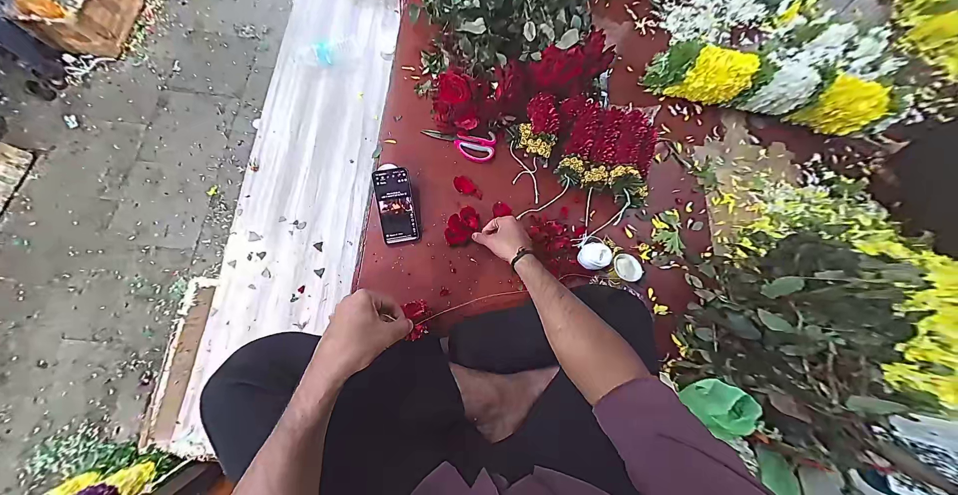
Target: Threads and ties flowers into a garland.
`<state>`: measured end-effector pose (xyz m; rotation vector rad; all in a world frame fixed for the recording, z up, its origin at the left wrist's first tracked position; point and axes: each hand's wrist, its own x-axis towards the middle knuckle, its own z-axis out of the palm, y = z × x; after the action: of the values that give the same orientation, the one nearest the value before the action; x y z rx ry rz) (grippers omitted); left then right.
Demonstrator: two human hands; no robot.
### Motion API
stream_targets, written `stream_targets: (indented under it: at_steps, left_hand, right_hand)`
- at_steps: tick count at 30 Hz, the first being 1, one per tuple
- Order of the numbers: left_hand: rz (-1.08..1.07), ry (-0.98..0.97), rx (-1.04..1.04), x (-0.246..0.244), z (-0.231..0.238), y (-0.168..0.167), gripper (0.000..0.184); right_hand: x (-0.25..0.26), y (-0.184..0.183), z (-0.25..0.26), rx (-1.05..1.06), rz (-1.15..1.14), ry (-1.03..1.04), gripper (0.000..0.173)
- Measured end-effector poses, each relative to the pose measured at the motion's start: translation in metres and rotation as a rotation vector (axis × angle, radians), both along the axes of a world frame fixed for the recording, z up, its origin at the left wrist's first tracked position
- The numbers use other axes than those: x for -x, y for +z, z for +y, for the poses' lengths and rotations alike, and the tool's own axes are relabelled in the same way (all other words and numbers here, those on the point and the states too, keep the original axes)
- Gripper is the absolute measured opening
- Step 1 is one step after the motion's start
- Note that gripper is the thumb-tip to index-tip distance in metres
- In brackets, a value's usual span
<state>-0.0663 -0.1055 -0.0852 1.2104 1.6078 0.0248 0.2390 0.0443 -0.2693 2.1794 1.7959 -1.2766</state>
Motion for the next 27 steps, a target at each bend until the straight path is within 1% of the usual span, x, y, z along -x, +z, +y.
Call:
stream_targets:
  at_steps: [2, 3, 6, 8, 11, 14, 16, 18, 19, 21, 25, 27]
  left_hand:
    - [0.005, -0.009, -0.002, -0.001, 0.0, 0.001, 0.017]
    - [-0.003, -0.008, -0.004, -0.001, 0.001, 0.002, 0.017]
    - [-0.017, -0.013, 0.002, -0.002, 0.001, 0.004, 0.016]
    - [-0.005, -0.025, 0.002, -0.003, 0.0, 0.004, 0.017]
    - [0.004, -0.03, -0.008, -0.004, -0.002, 0.006, 0.017]
    - [0.009, -0.031, -0.001, -0.004, -0.003, 0.005, 0.018]
    - [0.024, -0.033, 0.014, -0.005, -0.002, 0.002, 0.018]
    - [0.035, -0.036, 0.018, -0.005, -0.001, 0.0, 0.018]
    - [0.038, -0.036, 0.022, -0.005, -0.001, 0.0, 0.019]
    - [0.033, -0.027, 0.034, -0.005, 0.0, -0.001, 0.02]
    - [0.01, 0.014, 0.042, -0.005, 0.001, -0.001, 0.021]
    - [-0.001, 0.024, 0.043, -0.006, 0.002, 0.0, 0.022]
  right_hand:
    - [-0.001, -0.004, -0.001, -0.035, 0.114, -0.105, 0.027]
    - [-0.005, -0.002, 0.0, -0.013, 0.148, -0.149, 0.024]
    - [-0.02, 0.011, -0.003, 0.23, 0.135, -0.163, 0.024]
    - [-0.03, 0.014, -0.007, 0.308, 0.092, -0.158, 0.019]
    - [-0.036, 0.025, -0.005, 0.213, -0.075, -0.101, 0.014]
    - [-0.029, 0.033, -0.003, 0.048, -0.186, -0.036, 0.019]
    - [-0.021, 0.024, -0.004, 0.003, -0.177, 0.04, 0.026]
    - [-0.014, 0.012, -0.005, -0.013, -0.164, 0.08, 0.026]
    - [-0.012, 0.01, -0.005, -0.012, -0.155, 0.068, 0.024]
    - [-0.014, 0.011, -0.003, -0.01, -0.088, -0.006, 0.021]
    - [-0.02, 0.027, -0.009, 0.026, 0.236, -0.191, 0.03]
    - [-0.019, 0.043, -0.017, 0.076, 0.401, -0.251, 0.026]
